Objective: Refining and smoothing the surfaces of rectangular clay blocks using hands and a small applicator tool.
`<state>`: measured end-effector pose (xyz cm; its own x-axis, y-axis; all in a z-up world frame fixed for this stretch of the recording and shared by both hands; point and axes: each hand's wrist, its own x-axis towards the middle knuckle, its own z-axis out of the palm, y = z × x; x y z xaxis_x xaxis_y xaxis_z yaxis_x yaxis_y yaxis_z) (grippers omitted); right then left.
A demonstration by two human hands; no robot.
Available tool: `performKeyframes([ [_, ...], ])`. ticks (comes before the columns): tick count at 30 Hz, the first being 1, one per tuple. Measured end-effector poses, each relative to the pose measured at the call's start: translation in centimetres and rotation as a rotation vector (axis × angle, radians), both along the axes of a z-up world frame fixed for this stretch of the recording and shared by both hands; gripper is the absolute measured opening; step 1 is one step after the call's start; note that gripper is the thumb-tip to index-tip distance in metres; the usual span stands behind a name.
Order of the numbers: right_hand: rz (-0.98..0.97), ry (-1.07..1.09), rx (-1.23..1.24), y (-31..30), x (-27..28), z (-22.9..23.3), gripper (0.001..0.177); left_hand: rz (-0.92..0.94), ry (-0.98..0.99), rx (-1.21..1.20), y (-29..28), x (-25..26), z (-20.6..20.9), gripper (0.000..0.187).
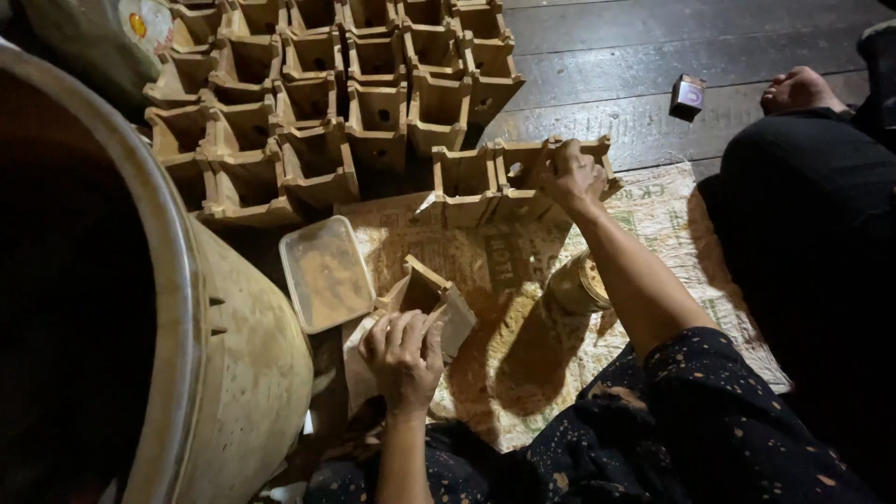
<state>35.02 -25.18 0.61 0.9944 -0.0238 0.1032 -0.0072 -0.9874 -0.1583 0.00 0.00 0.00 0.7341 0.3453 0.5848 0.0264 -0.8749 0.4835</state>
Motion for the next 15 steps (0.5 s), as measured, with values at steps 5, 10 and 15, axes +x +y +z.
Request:
performKeyframes([
  [5, 0.080, -0.233, 0.161, 0.1, 0.0, 0.2, 0.037, -0.026, 0.010, 0.004, 0.1, -0.1, -0.2, 0.021],
  [10, 0.024, -0.168, 0.096, -0.9, 0.8, 0.3, 0.053, -0.026, 0.007, -0.028, 0.0, 0.2, -0.3, 0.022],
  [15, 0.011, -0.137, 0.110, -3.4, 2.8, -3.3, 0.041, -0.032, -0.083, 0.011, 0.3, 0.9, -3.6, 0.023],
])
